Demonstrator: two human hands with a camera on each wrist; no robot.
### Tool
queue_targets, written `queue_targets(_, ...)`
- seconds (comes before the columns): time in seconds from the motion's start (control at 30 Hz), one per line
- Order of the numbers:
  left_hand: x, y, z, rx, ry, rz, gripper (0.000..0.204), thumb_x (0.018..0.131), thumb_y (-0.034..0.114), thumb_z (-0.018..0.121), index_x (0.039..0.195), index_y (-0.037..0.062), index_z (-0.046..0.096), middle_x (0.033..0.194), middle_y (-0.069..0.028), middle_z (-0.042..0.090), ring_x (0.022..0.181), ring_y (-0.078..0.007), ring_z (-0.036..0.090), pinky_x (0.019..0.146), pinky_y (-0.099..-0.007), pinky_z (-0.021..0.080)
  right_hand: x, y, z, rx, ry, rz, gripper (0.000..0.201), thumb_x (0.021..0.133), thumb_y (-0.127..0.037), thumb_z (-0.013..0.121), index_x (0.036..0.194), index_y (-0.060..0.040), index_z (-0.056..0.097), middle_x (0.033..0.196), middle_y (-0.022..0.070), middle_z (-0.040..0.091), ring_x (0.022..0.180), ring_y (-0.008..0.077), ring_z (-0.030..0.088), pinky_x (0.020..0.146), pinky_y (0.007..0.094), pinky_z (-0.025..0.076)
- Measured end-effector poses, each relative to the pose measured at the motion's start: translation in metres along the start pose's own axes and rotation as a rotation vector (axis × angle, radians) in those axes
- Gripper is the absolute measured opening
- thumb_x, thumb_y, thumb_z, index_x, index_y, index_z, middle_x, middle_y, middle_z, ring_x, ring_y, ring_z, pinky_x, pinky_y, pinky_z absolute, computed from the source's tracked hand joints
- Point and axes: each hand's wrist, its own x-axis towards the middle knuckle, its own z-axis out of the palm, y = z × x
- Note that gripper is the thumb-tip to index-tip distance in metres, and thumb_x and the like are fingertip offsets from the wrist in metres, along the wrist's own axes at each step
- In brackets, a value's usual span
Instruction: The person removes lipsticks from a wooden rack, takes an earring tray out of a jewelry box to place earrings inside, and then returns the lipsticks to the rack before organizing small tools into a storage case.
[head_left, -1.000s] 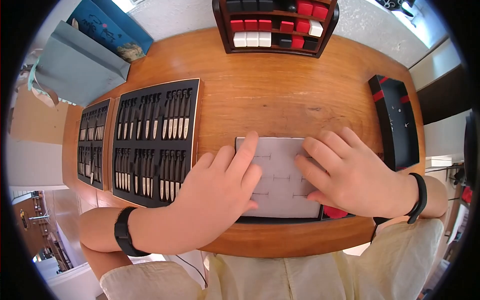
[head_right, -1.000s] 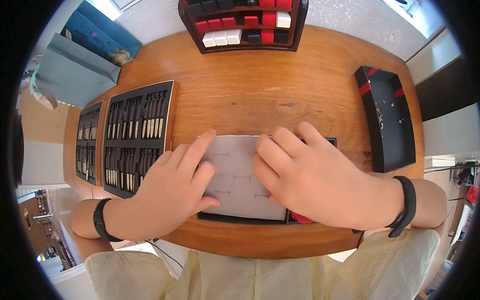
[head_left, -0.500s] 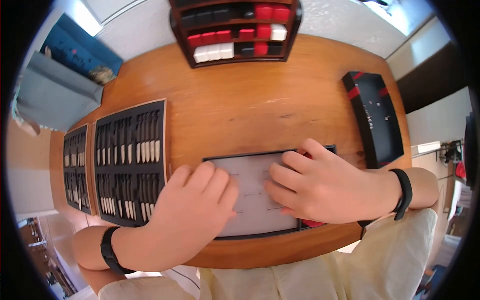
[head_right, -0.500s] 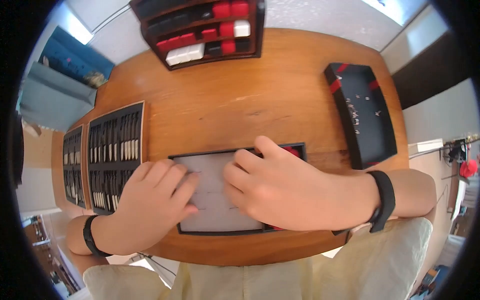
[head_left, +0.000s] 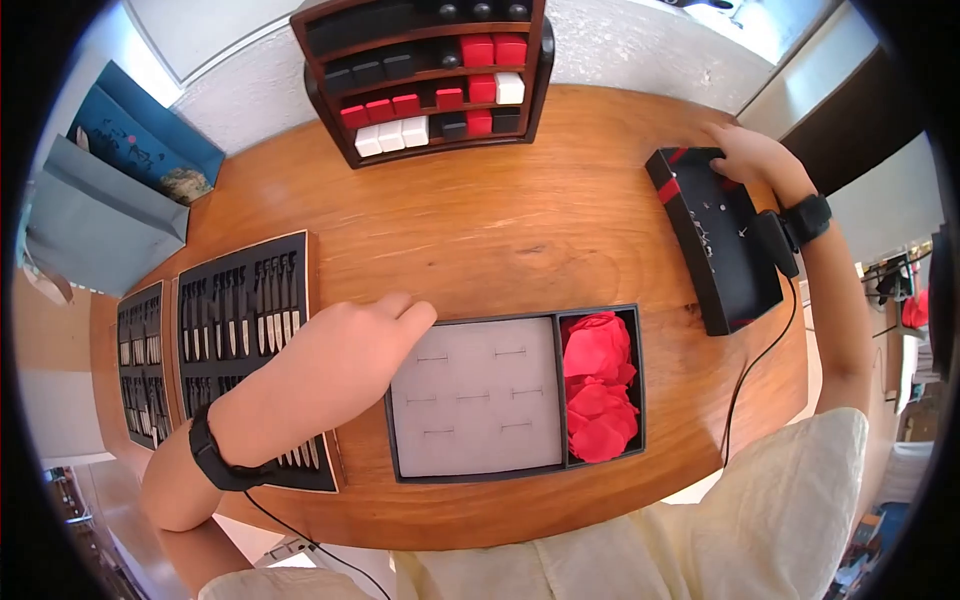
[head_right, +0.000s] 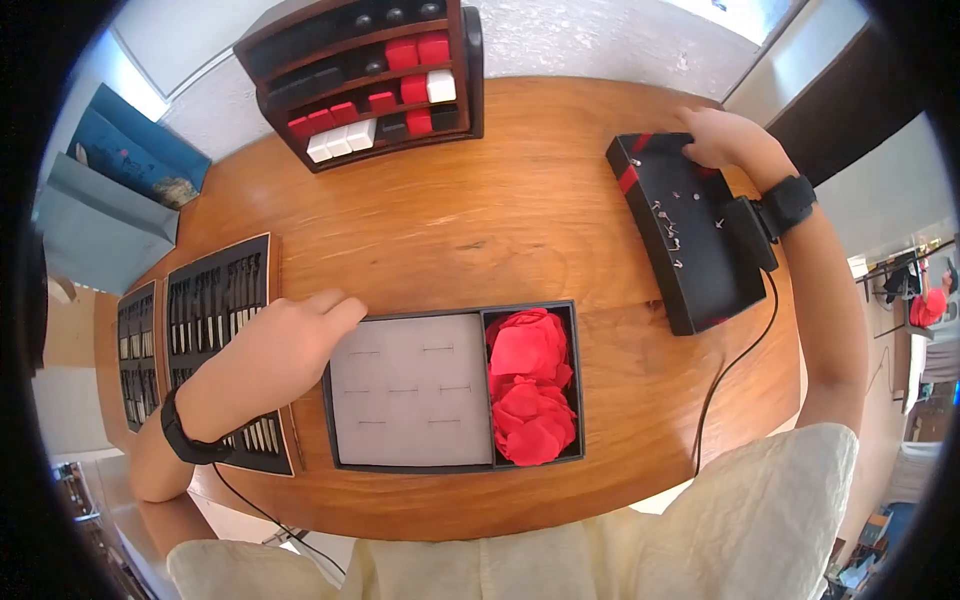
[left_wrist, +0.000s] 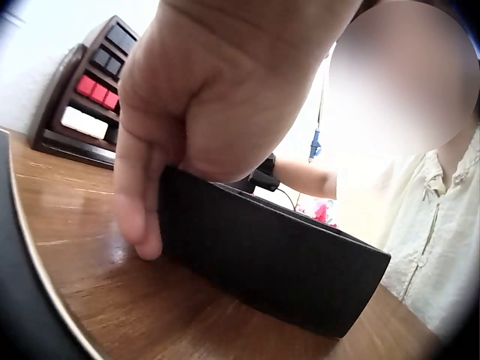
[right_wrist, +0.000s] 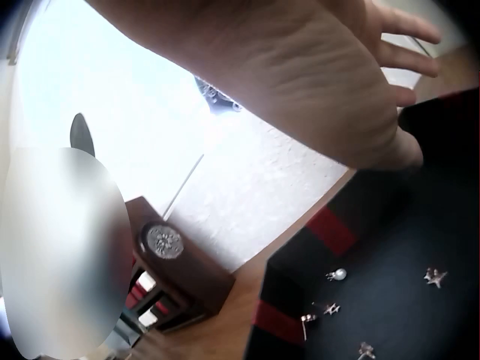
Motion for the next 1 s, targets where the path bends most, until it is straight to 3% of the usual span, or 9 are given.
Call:
queue_targets(0.07,0.0,0.004,-0.003,-0.039,-0.028,-0.008,0.016,0.079,-0.003,0.055,0.095,-0.0007,0.051,0.086,-0.0154,0.055,0.07,-0.0332,0.063,0.059,-0.0376,0.055,0.008,0.011,0.004,0.113,-0.161,0.227,0.038,0.084,-0.012,0.057,0.115,0.0096,0.056,0.103,0.0257,0.066,0.088,0.0347,0.069,0.069,0.0407,0.057)
queue_targets(0.1,-0.001,0.005,-0.004,-0.038,-0.028,-0.017,0.016,0.079,-0.003,0.055,0.095,-0.0007,0.051,0.086,-0.0154,0.055,0.07,-0.0332,0.063,0.059,-0.0376,0.055,0.01,0.003,-0.002,0.113,-0.159,0.218,0.038,0.084,-0.012,0.057,0.115,0.0096,0.056,0.103,0.0257,0.066,0.088,0.0347,0.069,0.069,0.0407,0.057)
queue_targets(0.2,-0.003,0.007,-0.006,-0.127,-0.035,-0.052,0.024,0.077,-0.007,0.053,0.101,-0.0005,0.053,0.089,-0.0174,0.055,0.075,-0.0376,0.06,0.063,-0.0422,0.051,0.012,-0.015,-0.015,0.187,-0.344,0.506,0.022,0.084,-0.014,0.061,0.094,0.0061,0.064,0.084,0.0232,0.068,0.09,0.0377,0.066,0.082,0.0445,0.053)
queue_targets(0.27,-0.004,0.007,-0.005,-0.05,-0.023,-0.025,0.016,0.08,-0.002,0.055,0.096,-0.0016,0.052,0.086,-0.0155,0.055,0.075,-0.0327,0.064,0.063,-0.0379,0.055,0.016,-0.009,-0.001,0.234,-0.15,0.277,0.026,0.084,-0.017,0.063,0.074,0.0065,0.063,0.068,0.0212,0.065,0.072,0.0379,0.066,0.07,0.0451,0.053)
queue_targets(0.3,-0.004,0.007,-0.004,-0.05,-0.024,-0.028,0.016,0.08,-0.002,0.055,0.096,-0.0016,0.052,0.086,-0.0155,0.055,0.075,-0.0327,0.064,0.063,-0.0379,0.055,0.018,-0.014,0.003,0.235,-0.149,0.274,0.026,0.084,-0.017,0.063,0.074,0.0065,0.063,0.068,0.0212,0.065,0.072,0.0379,0.066,0.07,0.0451,0.053)
queue_targets(0.37,-0.005,0.007,-0.001,-0.035,-0.002,-0.017,0.015,0.08,-0.002,0.055,0.095,-0.0014,0.053,0.085,-0.0154,0.054,0.075,-0.032,0.064,0.063,-0.0372,0.055,0.022,-0.03,0.008,0.15,0.178,-0.079,0.03,0.084,-0.02,0.062,0.076,0.0084,0.067,0.068,0.0226,0.065,0.068,0.0384,0.066,0.068,0.0459,0.054)
queue_targets(0.5,-0.008,0.005,0.001,-0.036,0.038,0.021,0.014,0.079,-0.001,0.056,0.093,-0.001,0.052,0.084,-0.015,0.054,0.072,-0.0314,0.064,0.06,-0.0362,0.055,0.019,-0.094,-0.021,0.238,0.076,-0.098,0.031,0.083,-0.025,0.064,0.078,0.0052,0.069,0.073,0.024,0.065,0.07,0.0412,0.064,0.073,0.0479,0.052)
queue_targets(0.7,-0.018,0.011,0.004,-0.054,-0.061,0.014,0.018,0.076,-0.003,0.055,0.094,0.0003,0.051,0.084,-0.0145,0.052,0.072,-0.0322,0.061,0.058,-0.0371,0.052,0.021,-0.159,-0.029,0.241,0.266,-0.282,0.031,0.085,-0.025,0.065,0.075,0.0039,0.069,0.072,0.0244,0.062,0.072,0.0416,0.062,0.07,0.0468,0.051)
queue_targets(1.0,-0.028,0.01,0.01,0.084,0.125,0.095,0.016,0.076,0.003,0.061,0.091,0.0026,0.055,0.072,-0.0075,0.051,0.064,-0.0227,0.061,0.052,-0.0323,0.049,0.023,-0.241,-0.056,0.312,0.255,-0.483,0.033,0.089,-0.028,0.063,0.076,0.0024,0.07,0.073,0.0222,0.065,0.074,0.0393,0.065,0.073,0.0456,0.054)
